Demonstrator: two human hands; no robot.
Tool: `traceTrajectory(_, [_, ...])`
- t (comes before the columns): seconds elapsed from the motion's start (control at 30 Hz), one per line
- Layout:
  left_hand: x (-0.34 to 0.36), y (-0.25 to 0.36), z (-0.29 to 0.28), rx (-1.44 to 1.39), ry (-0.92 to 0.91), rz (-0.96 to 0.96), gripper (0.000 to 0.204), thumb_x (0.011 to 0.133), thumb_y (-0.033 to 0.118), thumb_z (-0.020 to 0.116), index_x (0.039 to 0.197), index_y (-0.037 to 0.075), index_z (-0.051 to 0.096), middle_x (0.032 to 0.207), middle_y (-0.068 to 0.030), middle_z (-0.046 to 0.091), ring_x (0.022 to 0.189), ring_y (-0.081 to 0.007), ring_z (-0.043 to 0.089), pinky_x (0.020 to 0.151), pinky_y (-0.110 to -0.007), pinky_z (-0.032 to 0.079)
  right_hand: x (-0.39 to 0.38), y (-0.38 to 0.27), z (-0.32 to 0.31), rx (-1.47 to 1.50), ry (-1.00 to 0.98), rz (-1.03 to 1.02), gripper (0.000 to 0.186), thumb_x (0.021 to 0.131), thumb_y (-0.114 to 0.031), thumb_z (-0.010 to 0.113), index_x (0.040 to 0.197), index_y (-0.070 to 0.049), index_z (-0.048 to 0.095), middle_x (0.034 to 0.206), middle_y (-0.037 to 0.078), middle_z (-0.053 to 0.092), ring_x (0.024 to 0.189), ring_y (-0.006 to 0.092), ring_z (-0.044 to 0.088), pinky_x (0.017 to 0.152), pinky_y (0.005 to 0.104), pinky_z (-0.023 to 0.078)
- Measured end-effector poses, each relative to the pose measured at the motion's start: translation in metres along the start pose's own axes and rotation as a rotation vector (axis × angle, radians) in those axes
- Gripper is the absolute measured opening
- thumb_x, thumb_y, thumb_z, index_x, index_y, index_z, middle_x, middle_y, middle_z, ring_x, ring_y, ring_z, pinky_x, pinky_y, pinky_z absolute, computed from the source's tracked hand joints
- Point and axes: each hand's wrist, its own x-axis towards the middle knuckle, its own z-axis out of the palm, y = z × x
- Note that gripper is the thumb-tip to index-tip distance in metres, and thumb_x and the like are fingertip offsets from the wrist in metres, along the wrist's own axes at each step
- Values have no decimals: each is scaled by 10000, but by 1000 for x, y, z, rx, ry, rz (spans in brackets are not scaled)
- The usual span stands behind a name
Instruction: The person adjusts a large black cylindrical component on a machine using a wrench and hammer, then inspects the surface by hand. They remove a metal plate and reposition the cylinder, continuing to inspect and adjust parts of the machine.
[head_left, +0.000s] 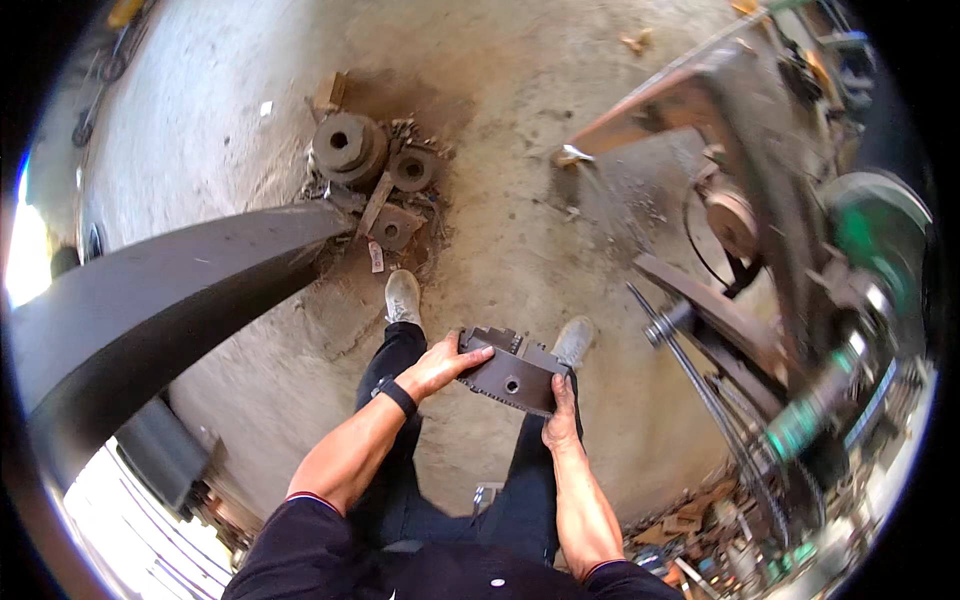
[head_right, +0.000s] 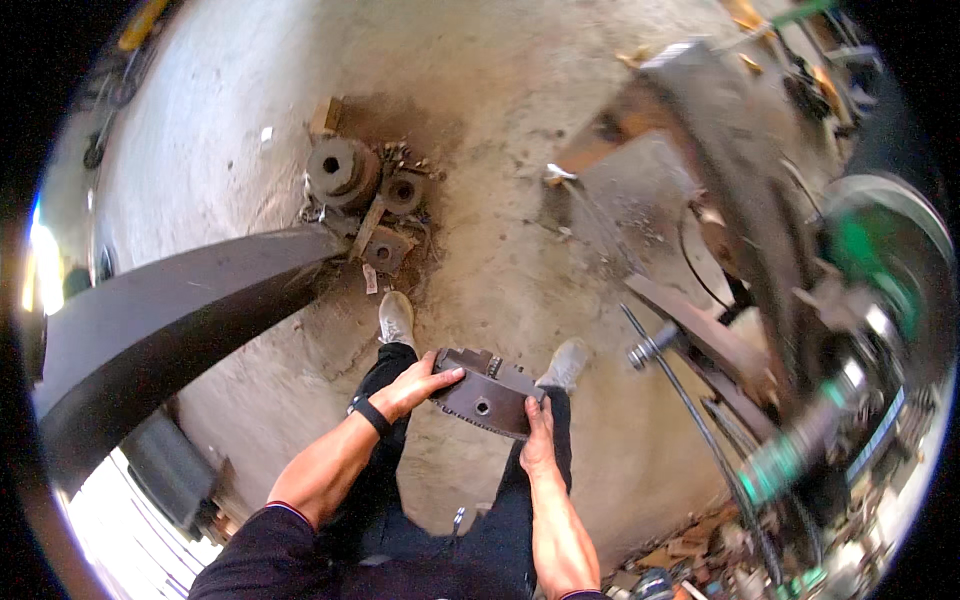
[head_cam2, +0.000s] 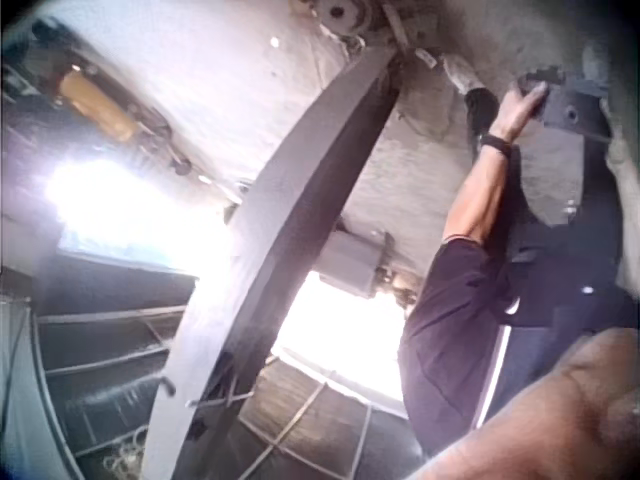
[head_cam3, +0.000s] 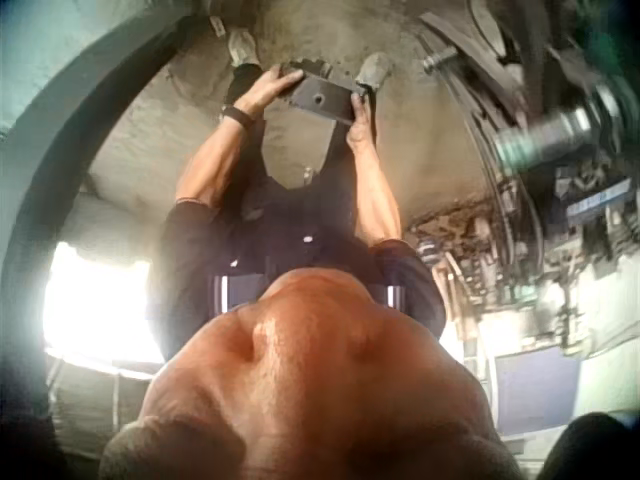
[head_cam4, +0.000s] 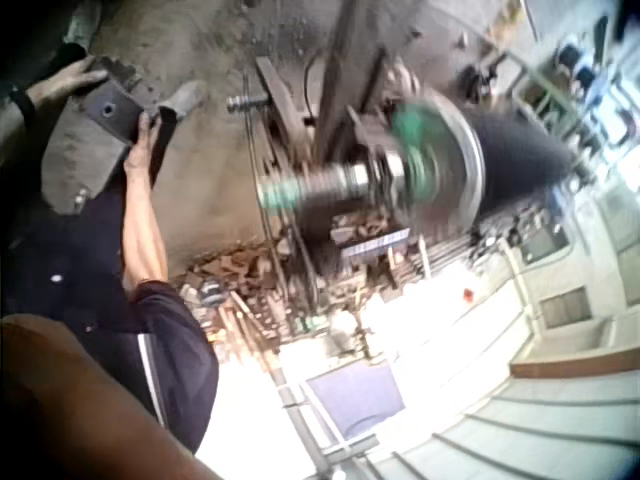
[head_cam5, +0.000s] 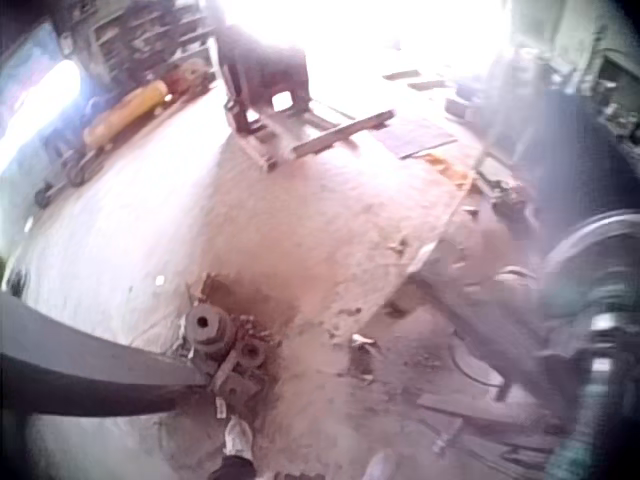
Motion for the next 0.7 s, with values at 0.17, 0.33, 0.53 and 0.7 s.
traceTrajectory(0.17, [143,-52,-46,73,42,3,1169,765,801,703,1392,-161,484,1343,-332,614,1303,-396,589,1107,-415,445,150,84,-14,-24,82,160,744,911,-650,680,1437,-132,583,1440,0,616,1344,172,531,1139,374,372])
traceTrajectory(0.33, [239,-103,-71,-120,-56,-27,1046,807,728,730,1414,-100,525,1410,-261,604,1342,-356,558,1122,-410,428,252,133,-21,-35,121,303,772,908,-675,663,1443,-126,580,1429,18,627,1334,191,549,1148,380,369])
traceTrajectory(0.53, [269,-106,-88,-229,-156,-298,985,884,810,548,1423,-12,595,1453,-197,588,1351,-324,539,1130,-422,399,302,123,-27,-178,139,508,780,938,-671,621,1480,-116,540,1472,35,594,1372,212,515,1176,407,350])
traceTrajectory(0.7, [267,-123,-102,-319,73,-278,1062,947,836,352,1463,-80,501,1536,-270,485,1389,-397,495,1140,-471,405,290,106,-5,-145,399,422,783,1019,-606,537,1548,-39,428,1597,131,443,1452,290,427,1180,448,348])
